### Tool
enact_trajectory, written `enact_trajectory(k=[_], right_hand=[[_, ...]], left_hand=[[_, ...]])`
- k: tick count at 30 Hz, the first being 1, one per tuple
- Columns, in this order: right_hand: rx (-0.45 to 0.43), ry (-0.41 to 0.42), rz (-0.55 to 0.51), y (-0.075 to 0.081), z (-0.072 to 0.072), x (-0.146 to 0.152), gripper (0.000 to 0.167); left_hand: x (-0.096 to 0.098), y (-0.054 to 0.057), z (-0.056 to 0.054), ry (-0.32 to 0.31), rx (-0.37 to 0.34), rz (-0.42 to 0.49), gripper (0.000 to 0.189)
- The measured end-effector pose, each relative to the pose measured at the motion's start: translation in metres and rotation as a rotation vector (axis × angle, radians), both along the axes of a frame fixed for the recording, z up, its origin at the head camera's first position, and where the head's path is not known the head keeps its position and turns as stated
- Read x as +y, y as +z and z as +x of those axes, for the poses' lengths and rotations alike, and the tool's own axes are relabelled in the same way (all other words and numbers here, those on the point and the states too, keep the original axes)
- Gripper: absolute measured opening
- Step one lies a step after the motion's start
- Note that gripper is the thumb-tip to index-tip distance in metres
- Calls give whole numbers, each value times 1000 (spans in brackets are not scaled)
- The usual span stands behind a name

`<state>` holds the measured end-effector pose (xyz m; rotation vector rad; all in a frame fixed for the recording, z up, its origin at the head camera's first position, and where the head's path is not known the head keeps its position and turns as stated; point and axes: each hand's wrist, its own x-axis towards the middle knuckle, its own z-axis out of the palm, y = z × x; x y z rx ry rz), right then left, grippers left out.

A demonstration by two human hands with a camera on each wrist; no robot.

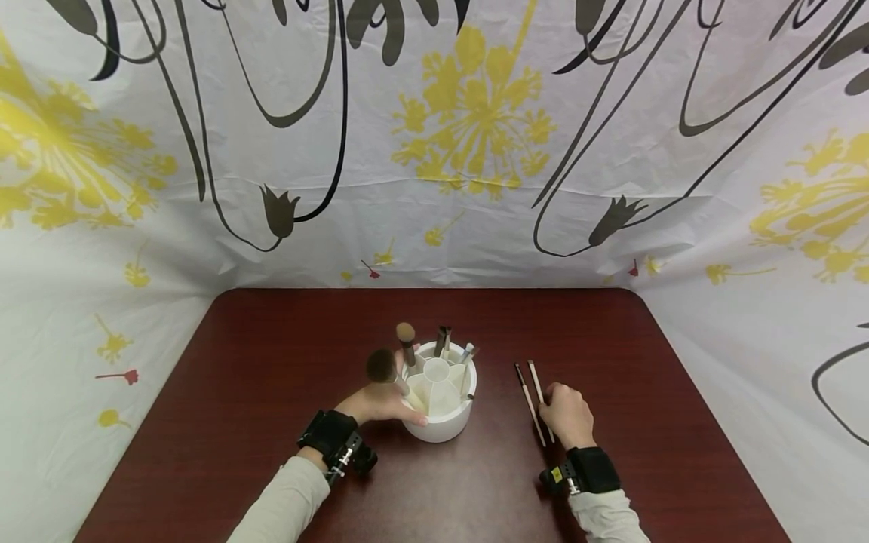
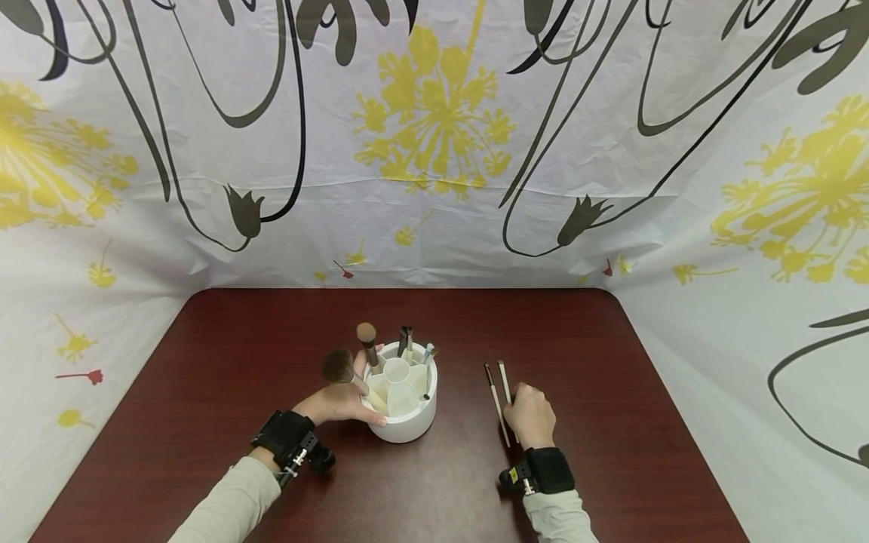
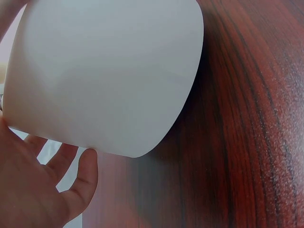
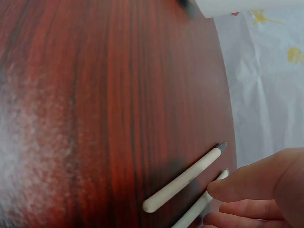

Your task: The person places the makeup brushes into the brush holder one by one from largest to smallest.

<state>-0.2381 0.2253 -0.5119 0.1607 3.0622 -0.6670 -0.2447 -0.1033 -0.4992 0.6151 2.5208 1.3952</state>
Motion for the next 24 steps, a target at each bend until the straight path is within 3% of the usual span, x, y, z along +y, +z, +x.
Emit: enact_trajectory(k=[24], right_hand=[[-19,-24,-7,-10,-5,1,23]], left_hand=[[0,0,1,21,-21,-4,121]])
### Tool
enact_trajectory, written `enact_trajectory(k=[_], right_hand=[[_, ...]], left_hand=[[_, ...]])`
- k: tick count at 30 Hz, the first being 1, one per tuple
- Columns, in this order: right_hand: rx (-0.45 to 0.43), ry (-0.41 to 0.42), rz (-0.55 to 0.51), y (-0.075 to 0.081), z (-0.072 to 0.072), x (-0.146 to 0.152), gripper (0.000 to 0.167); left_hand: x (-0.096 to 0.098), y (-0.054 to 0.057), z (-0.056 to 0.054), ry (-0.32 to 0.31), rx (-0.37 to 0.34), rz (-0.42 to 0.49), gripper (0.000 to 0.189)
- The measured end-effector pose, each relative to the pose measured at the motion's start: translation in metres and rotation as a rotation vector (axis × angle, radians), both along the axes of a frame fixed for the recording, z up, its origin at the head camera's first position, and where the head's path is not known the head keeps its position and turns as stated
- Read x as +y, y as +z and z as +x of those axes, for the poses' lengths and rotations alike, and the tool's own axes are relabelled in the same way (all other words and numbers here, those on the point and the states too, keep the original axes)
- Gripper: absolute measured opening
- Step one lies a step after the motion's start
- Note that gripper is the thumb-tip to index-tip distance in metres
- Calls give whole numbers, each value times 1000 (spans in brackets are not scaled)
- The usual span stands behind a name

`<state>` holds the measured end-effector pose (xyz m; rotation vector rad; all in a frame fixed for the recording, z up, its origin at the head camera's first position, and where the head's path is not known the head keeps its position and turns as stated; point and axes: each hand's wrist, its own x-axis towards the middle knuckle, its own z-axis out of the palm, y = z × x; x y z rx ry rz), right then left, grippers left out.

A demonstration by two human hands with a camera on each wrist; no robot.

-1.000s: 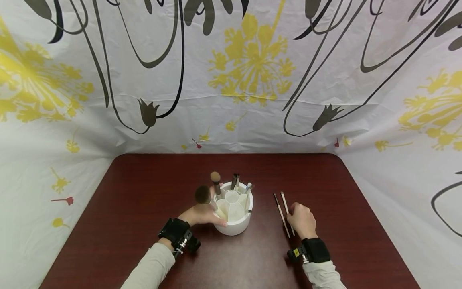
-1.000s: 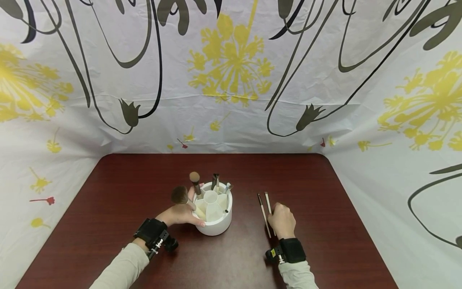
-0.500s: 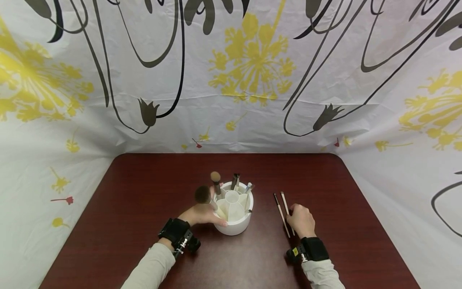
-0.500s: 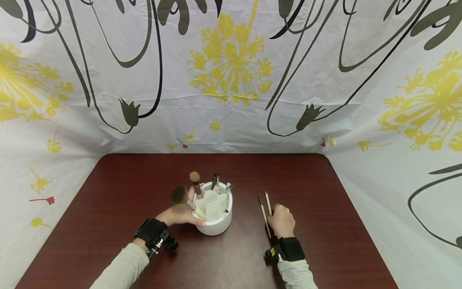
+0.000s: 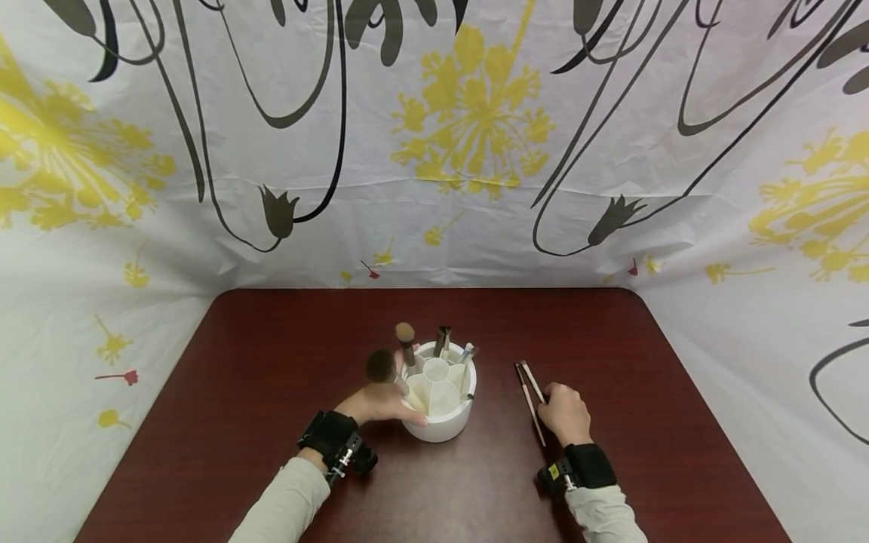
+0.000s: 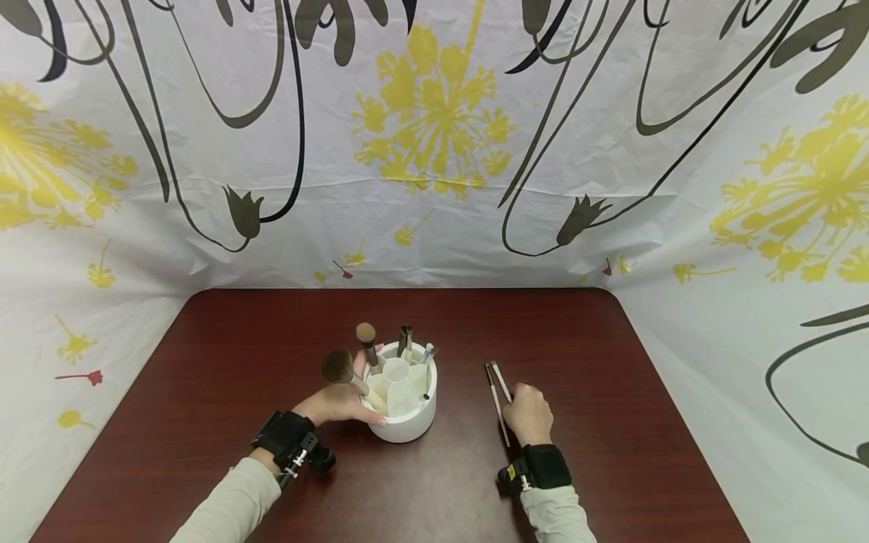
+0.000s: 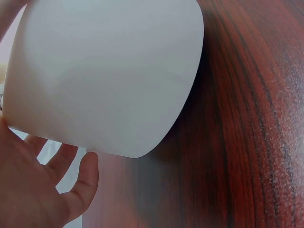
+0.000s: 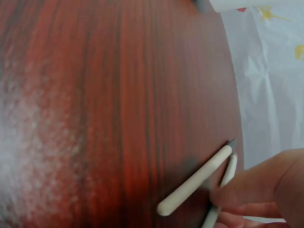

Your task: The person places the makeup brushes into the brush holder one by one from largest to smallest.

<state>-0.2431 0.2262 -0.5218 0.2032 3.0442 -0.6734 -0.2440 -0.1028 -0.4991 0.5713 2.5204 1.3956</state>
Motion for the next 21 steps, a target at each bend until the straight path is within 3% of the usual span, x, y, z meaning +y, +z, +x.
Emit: enact_trajectory(k=[21], right_hand=[[-3,-21,-17,-2,1,-1,21]], left_hand=[[0,1,1,8,10,-1,117]])
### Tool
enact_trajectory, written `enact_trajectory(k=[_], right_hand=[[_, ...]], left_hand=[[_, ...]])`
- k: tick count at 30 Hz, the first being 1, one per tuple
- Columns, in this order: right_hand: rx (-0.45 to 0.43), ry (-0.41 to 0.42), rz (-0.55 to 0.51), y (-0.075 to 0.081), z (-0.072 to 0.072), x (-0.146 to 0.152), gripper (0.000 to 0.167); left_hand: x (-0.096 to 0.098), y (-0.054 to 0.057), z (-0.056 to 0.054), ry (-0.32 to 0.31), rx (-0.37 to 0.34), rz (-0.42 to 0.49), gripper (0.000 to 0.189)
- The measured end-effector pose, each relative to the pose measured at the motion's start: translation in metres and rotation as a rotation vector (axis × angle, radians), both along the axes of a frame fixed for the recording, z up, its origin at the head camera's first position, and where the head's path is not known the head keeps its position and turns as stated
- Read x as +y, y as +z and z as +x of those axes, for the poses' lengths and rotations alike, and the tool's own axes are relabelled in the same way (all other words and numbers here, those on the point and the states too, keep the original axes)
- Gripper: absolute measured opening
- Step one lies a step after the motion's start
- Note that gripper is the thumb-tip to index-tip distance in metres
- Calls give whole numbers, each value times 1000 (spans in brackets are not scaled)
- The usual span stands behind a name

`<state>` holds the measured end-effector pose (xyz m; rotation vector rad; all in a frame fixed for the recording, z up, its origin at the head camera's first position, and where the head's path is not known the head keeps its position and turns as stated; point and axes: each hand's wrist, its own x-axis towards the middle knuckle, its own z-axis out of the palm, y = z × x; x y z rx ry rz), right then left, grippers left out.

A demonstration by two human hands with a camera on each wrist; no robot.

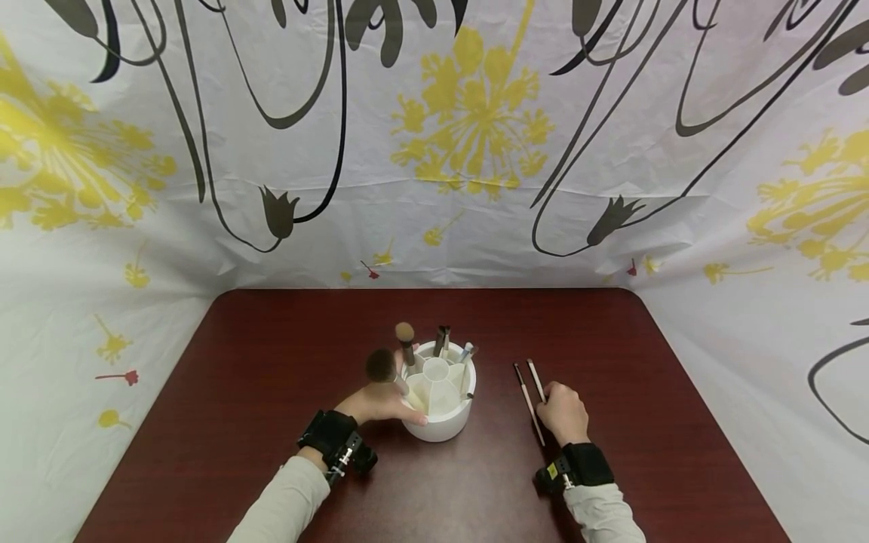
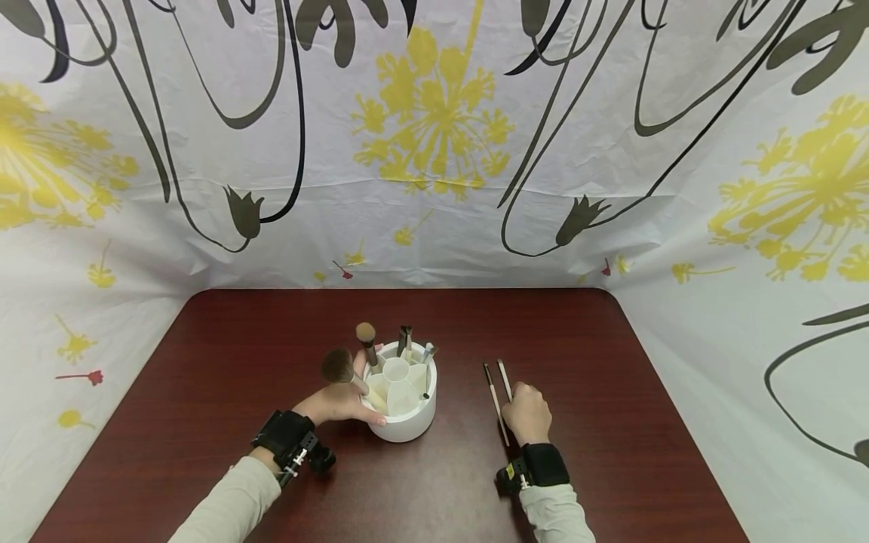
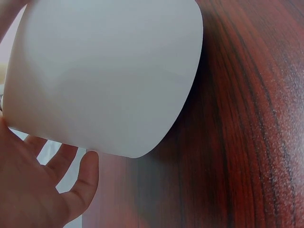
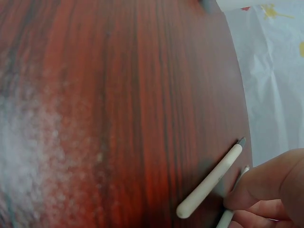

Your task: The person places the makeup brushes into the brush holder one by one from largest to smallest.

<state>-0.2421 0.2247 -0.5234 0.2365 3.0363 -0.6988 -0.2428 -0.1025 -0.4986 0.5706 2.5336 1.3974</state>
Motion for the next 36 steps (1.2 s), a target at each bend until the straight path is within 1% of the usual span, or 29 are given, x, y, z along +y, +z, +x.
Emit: enact_trajectory(k=[9,14,23,29,33,36], right_hand=[[22,-6,-11,1,1,0,16],[40,-2,-9,2,0,0,17],[63,11,-8,8,2,-3,18],[120,7,-18,13,4,-7,18],[182,7,-31,19,6,-10,18],[230,17,-44,24,9,-13,18]], left_hand=[[0,1,-2,-18,9,9,118],[-1,0,-1,-17,6,6,117],[-1,3,1,-11,-48,-5,119],[0,3,1,-17,-40,-5,118],[0,3,1,-18,-40,9,118],[0,2,1,-14,-40,-2,117]])
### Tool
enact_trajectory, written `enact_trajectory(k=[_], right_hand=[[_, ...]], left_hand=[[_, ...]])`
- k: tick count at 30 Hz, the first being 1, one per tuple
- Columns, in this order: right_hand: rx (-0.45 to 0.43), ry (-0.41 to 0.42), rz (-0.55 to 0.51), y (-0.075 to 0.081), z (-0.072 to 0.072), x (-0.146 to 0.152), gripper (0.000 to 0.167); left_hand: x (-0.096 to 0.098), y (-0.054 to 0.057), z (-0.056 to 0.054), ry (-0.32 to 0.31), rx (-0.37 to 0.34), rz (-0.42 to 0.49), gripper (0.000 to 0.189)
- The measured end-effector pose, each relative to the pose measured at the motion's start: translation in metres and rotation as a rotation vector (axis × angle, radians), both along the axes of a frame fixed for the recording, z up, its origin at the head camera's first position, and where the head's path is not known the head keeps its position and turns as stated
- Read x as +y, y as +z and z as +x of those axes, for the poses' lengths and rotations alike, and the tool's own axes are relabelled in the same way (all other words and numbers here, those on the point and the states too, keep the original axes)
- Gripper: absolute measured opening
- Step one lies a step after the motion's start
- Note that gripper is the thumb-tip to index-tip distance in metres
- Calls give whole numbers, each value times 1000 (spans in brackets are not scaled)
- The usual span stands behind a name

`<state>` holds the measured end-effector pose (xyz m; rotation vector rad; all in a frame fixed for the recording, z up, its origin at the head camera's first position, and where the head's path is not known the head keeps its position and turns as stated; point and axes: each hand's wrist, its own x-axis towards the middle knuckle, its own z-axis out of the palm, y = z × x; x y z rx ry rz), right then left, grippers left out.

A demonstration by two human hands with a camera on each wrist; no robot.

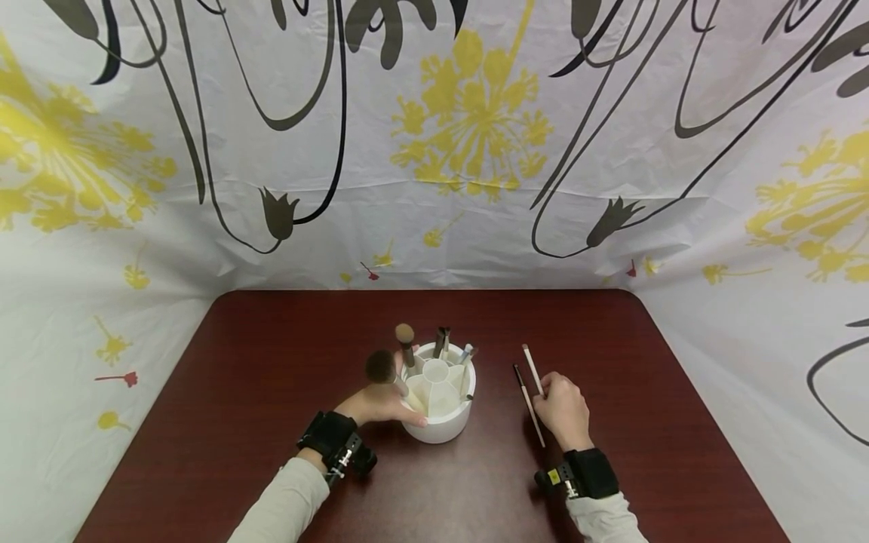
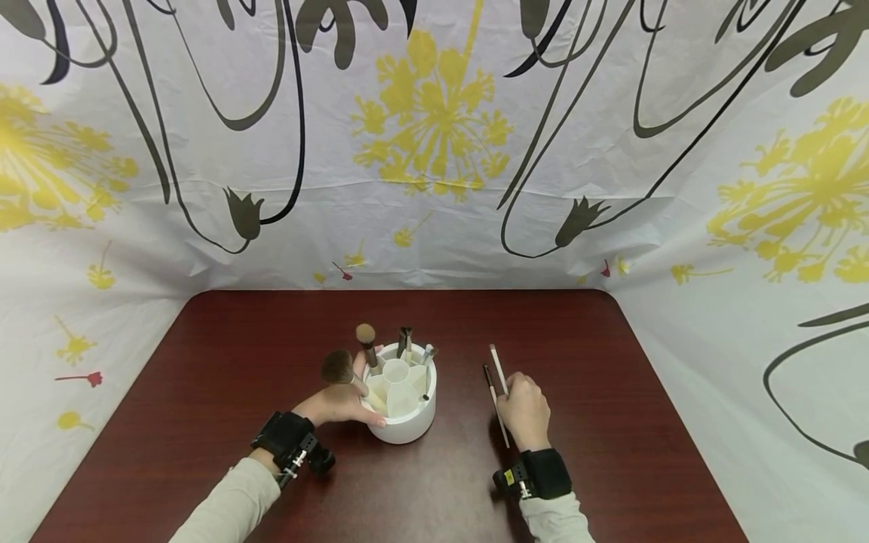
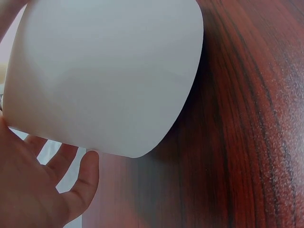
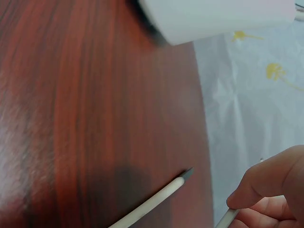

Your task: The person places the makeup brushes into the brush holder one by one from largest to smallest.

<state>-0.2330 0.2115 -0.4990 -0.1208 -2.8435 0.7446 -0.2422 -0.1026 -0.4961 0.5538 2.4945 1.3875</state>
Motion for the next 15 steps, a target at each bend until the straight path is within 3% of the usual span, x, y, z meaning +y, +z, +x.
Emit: enact_trajectory(k=[15], right_hand=[[138,60,-32,25,10,-14,15]], left_hand=[[-1,1,1,10,-10,-41,120]])
